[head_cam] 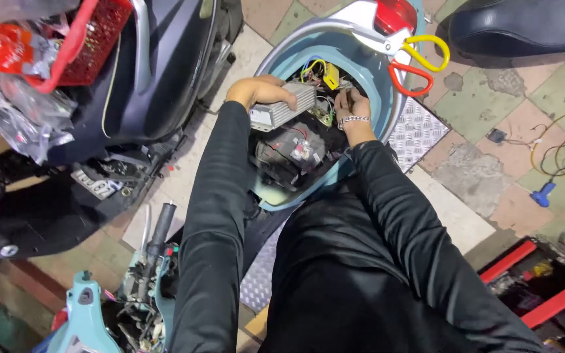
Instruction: Installing a new electronic controller into an electric scooter and using a multimeter to verify electrical connections.
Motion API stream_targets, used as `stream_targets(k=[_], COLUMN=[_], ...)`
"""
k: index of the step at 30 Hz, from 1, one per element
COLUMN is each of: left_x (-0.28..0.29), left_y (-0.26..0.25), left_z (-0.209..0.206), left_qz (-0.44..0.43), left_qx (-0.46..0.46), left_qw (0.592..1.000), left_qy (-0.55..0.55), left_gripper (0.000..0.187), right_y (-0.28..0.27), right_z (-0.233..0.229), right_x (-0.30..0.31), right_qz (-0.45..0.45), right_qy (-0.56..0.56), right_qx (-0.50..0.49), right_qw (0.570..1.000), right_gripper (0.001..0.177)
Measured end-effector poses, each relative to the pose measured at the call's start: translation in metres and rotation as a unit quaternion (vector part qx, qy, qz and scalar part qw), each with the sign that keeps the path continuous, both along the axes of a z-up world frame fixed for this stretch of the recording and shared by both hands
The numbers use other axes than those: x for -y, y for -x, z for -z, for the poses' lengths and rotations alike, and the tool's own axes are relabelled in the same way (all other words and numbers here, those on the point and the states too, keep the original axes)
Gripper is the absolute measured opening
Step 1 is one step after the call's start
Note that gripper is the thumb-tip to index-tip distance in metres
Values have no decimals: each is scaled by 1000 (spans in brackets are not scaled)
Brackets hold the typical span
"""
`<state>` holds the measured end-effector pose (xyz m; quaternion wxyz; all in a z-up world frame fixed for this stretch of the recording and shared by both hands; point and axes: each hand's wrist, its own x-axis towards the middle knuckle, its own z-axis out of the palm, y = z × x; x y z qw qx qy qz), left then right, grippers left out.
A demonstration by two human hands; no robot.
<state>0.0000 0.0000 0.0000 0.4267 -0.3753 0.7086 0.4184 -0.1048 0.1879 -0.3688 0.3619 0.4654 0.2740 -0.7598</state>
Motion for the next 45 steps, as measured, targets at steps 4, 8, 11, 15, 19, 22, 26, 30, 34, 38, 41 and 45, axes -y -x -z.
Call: stream_targets(k=[4, 8, 11, 15, 19, 22, 26, 30, 34, 38, 41, 45], left_x=[-8, 32, 15, -1, 3, 0, -26, -61, -80, -124, -146, -161], left_y=[-8, -49, -46, -43, -40, -50, -56, -65, -84, -98, -114, -125], left_z=[-1, 122, 118, 95, 101, 100, 78, 54, 85, 103, 135, 177], left_qz=[-50, -257, -404, -477, -440, -401, -308, -151, -134, -157, -212, -290], left_qx=[-13, -29, -29, -41, -33, -32, -110, -127, -122, -149, -183, -157], left_qw=[998, 960, 890, 837, 865, 891, 940, 980, 981, 961, 944, 934], left_qy=[-21, -106, -209, -264, -239, -210, -102, 37, 74, 171, 178, 137], left_gripper=[112, 90, 78, 72, 70, 62, 80, 100, 117, 105, 96, 97], right_y=[10, 4, 0, -2, 0, -7, -12, -17, -15, -16, -17, -16], right_z=[-3, -41, -66, -78, -92, -98, -114, -148, -120, -85, -90, -121], right_x=[6, 6, 10, 9, 6, 3, 3, 0, 1, -2, -4, -5], right_qz=[1, -42, -78, -102, -128, -64, -58, -142, -155, -139, -226, -525], right_qy=[-12, -62, -142, -189, -165, -119, -101, -128, -118, -158, -211, -353], right_qx=[21, 1, -23, -47, -35, -21, -41, -91, -84, -69, -110, -269], right_qw=[1000, 997, 987, 976, 977, 991, 992, 977, 977, 975, 944, 727], right_gripper=[33, 35, 30, 26, 30, 51, 40, 35, 33, 46, 62, 64])
